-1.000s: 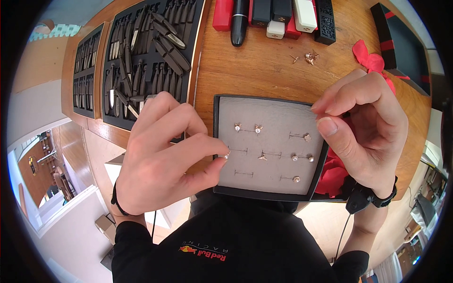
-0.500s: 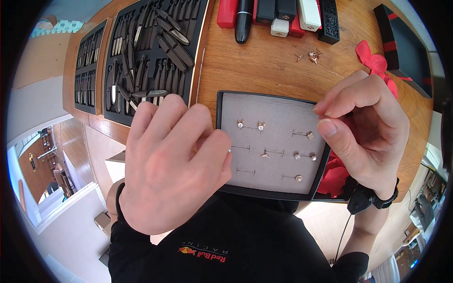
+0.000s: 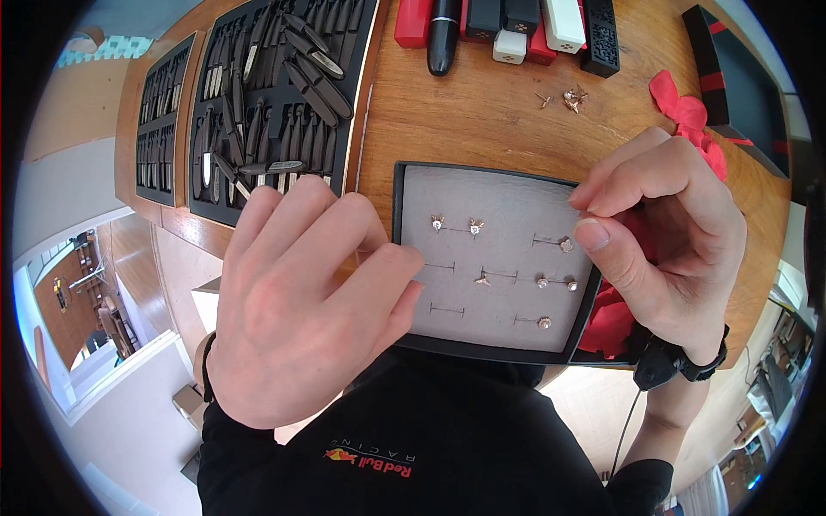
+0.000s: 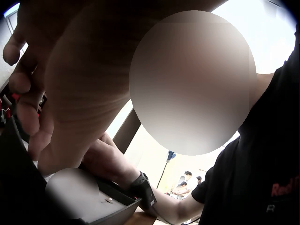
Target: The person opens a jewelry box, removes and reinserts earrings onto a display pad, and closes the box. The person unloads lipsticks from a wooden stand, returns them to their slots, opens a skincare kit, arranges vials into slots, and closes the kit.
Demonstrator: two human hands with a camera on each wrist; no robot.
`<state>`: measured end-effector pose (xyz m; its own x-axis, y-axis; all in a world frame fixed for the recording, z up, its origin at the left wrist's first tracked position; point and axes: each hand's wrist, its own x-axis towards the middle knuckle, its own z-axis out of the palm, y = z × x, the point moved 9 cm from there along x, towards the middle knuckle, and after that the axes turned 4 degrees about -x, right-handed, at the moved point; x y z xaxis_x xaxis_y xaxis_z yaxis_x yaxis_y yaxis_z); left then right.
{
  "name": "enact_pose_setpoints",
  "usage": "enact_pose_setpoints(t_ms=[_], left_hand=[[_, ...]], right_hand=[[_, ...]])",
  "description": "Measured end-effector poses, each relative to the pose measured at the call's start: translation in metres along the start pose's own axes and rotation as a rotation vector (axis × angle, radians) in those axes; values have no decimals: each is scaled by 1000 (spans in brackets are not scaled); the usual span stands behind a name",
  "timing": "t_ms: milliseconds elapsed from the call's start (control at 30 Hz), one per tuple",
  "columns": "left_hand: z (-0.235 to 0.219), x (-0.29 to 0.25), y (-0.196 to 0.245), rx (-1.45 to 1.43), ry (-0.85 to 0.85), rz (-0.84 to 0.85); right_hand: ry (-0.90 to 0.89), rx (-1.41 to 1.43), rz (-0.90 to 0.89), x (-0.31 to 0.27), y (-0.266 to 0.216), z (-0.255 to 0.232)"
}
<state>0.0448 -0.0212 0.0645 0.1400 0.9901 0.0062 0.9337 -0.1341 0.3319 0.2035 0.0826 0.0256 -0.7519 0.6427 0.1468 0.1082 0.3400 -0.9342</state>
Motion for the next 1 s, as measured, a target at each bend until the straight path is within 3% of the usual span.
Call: enact_pose_setpoints(t_ms=[1000], left_hand=[[1, 1, -10, -94, 9, 34]], right_hand=[[0, 3, -18, 0, 0, 1]])
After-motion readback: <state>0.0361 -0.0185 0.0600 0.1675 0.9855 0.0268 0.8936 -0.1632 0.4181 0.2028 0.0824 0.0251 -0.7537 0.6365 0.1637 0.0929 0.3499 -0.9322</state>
